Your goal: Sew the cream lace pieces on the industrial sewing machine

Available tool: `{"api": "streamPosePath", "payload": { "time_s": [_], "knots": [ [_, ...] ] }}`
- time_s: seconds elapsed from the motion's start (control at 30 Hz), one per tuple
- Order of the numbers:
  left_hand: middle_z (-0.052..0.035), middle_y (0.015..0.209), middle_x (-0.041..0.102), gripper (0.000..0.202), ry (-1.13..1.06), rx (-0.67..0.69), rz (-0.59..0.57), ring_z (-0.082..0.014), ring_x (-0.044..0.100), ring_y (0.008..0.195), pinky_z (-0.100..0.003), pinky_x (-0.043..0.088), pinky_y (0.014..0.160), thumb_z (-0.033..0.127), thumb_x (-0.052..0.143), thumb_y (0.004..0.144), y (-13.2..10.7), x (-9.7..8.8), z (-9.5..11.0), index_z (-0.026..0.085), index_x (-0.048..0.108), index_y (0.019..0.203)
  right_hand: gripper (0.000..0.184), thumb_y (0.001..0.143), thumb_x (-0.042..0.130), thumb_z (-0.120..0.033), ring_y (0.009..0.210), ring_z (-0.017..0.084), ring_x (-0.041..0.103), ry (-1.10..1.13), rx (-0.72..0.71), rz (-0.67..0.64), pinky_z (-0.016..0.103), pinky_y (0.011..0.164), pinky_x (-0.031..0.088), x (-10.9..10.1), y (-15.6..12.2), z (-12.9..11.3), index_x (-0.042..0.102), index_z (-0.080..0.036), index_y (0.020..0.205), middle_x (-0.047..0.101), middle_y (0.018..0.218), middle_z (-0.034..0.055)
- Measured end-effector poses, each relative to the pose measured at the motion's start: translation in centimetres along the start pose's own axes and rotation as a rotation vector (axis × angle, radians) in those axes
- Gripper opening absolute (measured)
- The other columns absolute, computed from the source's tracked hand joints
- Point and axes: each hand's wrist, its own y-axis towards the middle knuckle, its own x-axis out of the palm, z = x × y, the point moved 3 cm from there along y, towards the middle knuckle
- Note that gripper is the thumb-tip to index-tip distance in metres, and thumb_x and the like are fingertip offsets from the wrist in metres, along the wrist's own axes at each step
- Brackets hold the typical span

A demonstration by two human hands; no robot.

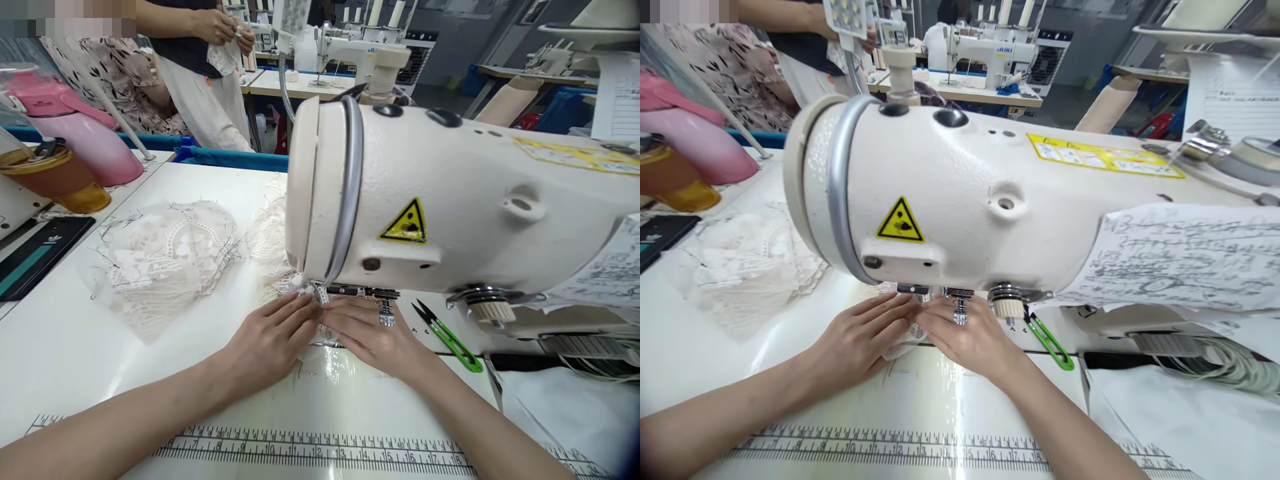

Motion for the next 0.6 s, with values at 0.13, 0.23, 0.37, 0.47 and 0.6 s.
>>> {"api": "streamPosePath", "payload": {
  "time_s": [0.13,0.23,0.37,0.47,0.6],
  "knots": [
    [-0.0146,0.118,0.067,0.028,-0.023,-0.039,-0.029,-0.0231,0.062,0.114,-0.037,0.056,0.094,0.005,0.043,0.081,-0.2,-0.1,-0.2,0.012,0.056,0.104,0.018,0.090,0.053,-0.009,0.095,0.012,0.068,0.079,-0.051,0.006,0.029,0.093,0.053,0.5,0.4,-1.0,0.067,-0.018,0.097,0.074,0.097,0.0015],
    [-0.0141,0.115,0.068,0.022,-0.023,-0.090,-0.026,-0.0221,0.065,0.110,-0.036,0.057,0.090,0.006,0.042,0.082,-0.3,-0.2,-0.5,0.013,0.056,0.098,0.021,0.089,0.055,-0.007,0.101,0.013,0.067,0.024,-0.028,-0.021,0.030,0.097,0.052,1.2,0.4,-1.5,0.066,-0.018,0.102,0.074,0.103,0.0014],
    [-0.0135,0.113,0.068,0.017,-0.028,-0.141,0.000,-0.0213,0.066,0.106,-0.036,0.058,0.090,0.009,0.041,0.087,-0.2,-0.2,-0.9,0.014,0.055,0.095,0.021,0.090,0.054,-0.006,0.104,0.012,0.066,-0.003,-0.038,-0.034,0.030,0.101,0.050,1.7,0.4,-1.6,0.066,-0.019,0.100,0.074,0.104,-0.0002],
    [-0.0132,0.113,0.068,0.016,-0.030,-0.166,-0.001,-0.0218,0.066,0.106,-0.038,0.057,0.092,0.009,0.042,0.086,-0.3,0.0,-1.2,0.014,0.055,0.095,0.019,0.088,0.055,-0.005,0.103,0.012,0.066,-0.017,-0.022,-0.022,0.029,0.100,0.050,1.9,0.5,-1.6,0.066,-0.018,0.098,0.074,0.104,-0.0001],
    [-0.0144,0.114,0.068,0.018,-0.026,-0.182,-0.024,-0.0234,0.066,0.107,-0.039,0.056,0.094,0.007,0.042,0.083,-0.3,0.2,-1.4,0.014,0.054,0.095,0.020,0.087,0.056,-0.004,0.101,0.013,0.067,-0.041,0.009,-0.027,0.029,0.098,0.051,2.2,0.5,-1.6,0.066,-0.017,0.099,0.073,0.107,0.0017]
  ]
}}
